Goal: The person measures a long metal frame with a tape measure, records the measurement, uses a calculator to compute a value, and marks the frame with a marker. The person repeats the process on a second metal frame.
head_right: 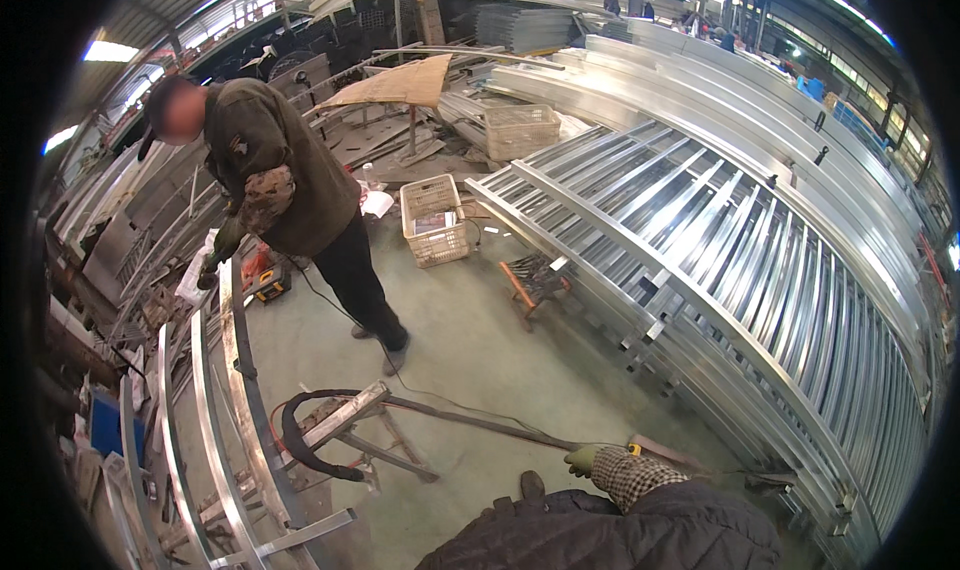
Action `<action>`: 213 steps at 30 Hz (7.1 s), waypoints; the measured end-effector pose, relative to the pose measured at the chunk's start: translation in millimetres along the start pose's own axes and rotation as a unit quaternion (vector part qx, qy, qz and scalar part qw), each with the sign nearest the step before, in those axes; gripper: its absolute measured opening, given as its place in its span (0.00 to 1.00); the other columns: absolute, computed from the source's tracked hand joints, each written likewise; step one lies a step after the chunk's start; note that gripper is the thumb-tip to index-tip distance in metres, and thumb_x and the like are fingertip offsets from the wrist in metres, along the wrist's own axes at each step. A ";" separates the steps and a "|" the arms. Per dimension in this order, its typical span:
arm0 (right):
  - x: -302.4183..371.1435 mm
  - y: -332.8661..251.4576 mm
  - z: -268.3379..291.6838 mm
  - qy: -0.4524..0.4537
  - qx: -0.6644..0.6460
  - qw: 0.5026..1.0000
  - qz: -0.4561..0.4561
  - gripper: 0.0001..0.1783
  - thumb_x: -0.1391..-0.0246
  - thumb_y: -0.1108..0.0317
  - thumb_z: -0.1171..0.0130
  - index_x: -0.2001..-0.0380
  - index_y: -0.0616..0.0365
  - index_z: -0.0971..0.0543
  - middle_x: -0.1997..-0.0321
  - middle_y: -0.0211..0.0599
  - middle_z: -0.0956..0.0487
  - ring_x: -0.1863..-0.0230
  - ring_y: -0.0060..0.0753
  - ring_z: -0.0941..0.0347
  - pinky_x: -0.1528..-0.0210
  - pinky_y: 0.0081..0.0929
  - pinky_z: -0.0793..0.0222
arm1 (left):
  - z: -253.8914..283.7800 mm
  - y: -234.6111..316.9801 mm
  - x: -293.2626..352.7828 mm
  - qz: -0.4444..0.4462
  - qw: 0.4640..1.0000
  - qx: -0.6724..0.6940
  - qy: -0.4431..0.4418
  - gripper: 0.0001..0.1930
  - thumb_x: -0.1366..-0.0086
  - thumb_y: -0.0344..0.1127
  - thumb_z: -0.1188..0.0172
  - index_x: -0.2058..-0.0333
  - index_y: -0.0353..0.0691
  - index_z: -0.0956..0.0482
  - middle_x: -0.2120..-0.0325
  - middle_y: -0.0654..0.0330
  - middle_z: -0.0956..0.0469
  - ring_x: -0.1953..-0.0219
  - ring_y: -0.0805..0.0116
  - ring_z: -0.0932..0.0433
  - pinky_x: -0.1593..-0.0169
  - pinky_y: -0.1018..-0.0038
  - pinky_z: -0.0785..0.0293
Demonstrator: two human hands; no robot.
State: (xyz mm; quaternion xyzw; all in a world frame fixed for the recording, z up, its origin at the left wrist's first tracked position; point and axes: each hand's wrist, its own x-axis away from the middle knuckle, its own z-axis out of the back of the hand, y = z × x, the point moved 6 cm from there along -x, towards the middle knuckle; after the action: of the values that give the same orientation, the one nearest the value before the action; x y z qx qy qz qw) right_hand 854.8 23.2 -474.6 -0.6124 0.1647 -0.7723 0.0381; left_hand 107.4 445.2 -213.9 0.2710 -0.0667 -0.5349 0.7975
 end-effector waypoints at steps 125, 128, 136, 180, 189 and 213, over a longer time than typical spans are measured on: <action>-1.7 21.8 -29.8 0.020 -0.068 0.997 -0.010 0.27 0.31 0.57 0.38 0.36 0.62 0.23 0.51 0.45 0.12 0.56 0.41 0.13 0.54 0.41 0.17 | -13.6 -61.2 -32.4 -0.019 0.991 0.112 0.066 0.29 0.28 0.47 0.31 0.40 0.29 0.22 0.48 0.45 0.15 0.46 0.54 0.18 0.40 0.62 0.25; 0.0 23.6 -21.9 0.047 -0.011 0.999 0.000 0.26 0.32 0.57 0.37 0.38 0.63 0.22 0.54 0.45 0.11 0.58 0.41 0.13 0.55 0.39 0.17 | -12.8 -60.3 -30.0 -0.015 0.990 0.123 0.067 0.29 0.29 0.47 0.31 0.40 0.29 0.22 0.47 0.46 0.15 0.47 0.55 0.18 0.40 0.62 0.25; -0.5 -30.6 12.0 0.024 -0.047 0.998 -0.035 0.25 0.31 0.58 0.37 0.38 0.62 0.22 0.52 0.44 0.12 0.53 0.38 0.14 0.55 0.38 0.17 | -19.6 -90.2 -39.8 0.014 0.985 0.160 0.059 0.34 0.29 0.50 0.29 0.36 0.28 0.25 0.42 0.46 0.18 0.42 0.57 0.20 0.36 0.64 0.27; -229.3 -672.7 -34.1 -0.188 0.350 0.911 0.106 0.24 0.29 0.53 0.40 0.41 0.61 0.20 0.53 0.42 0.13 0.56 0.35 0.17 0.53 0.33 0.21 | -127.4 171.5 -187.7 0.228 0.970 0.072 0.042 0.36 0.34 0.49 0.25 0.35 0.34 0.23 0.41 0.49 0.17 0.40 0.60 0.19 0.35 0.66 0.27; -236.5 -762.5 -48.7 -0.184 0.440 0.870 0.123 0.26 0.29 0.52 0.41 0.39 0.60 0.20 0.50 0.41 0.13 0.53 0.32 0.16 0.51 0.33 0.21 | -158.8 174.8 -228.8 0.177 0.975 0.091 0.096 0.30 0.36 0.46 0.23 0.41 0.36 0.17 0.48 0.50 0.13 0.48 0.61 0.14 0.43 0.64 0.21; -359.5 -954.7 57.1 -0.117 0.471 0.874 0.029 0.27 0.34 0.51 0.43 0.41 0.59 0.20 0.51 0.38 0.12 0.56 0.31 0.17 0.56 0.33 0.20 | -319.2 301.1 -444.8 0.132 0.970 0.193 0.068 0.33 0.33 0.45 0.25 0.36 0.30 0.22 0.40 0.51 0.18 0.40 0.63 0.20 0.34 0.65 0.28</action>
State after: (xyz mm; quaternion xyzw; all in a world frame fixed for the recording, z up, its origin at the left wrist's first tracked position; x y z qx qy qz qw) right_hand 1134.7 1005.2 -511.4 -0.6028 -0.2068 -0.6794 0.3638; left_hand 293.5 1040.6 -250.1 0.4445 -0.1499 -0.3825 0.7960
